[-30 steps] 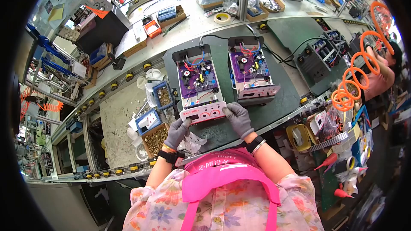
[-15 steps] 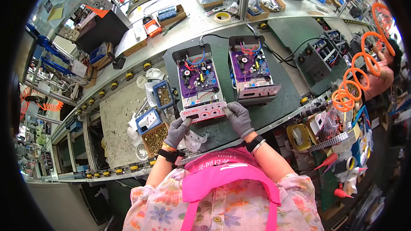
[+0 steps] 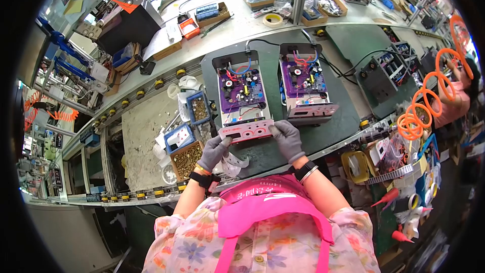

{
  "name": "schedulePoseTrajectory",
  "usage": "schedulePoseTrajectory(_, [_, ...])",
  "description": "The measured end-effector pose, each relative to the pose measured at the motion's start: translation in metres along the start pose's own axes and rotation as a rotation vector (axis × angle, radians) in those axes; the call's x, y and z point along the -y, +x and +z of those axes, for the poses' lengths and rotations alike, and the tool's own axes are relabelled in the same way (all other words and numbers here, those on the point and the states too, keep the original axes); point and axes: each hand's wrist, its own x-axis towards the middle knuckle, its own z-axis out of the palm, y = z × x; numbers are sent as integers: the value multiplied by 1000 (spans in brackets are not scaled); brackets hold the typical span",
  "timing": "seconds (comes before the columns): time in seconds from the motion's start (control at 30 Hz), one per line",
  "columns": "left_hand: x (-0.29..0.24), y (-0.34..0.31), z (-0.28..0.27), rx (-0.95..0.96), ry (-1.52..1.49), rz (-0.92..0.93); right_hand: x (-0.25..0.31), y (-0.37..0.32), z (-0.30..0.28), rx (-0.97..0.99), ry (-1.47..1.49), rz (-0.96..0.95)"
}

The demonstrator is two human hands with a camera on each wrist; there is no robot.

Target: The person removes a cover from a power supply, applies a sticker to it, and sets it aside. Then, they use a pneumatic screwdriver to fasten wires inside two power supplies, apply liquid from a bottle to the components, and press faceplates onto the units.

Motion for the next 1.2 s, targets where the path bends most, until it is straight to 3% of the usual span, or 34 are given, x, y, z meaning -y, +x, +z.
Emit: schedulePoseTrajectory(1.2, [13, 5, -3, -18, -15, 94, 0, -4, 4, -43, -42, -73])
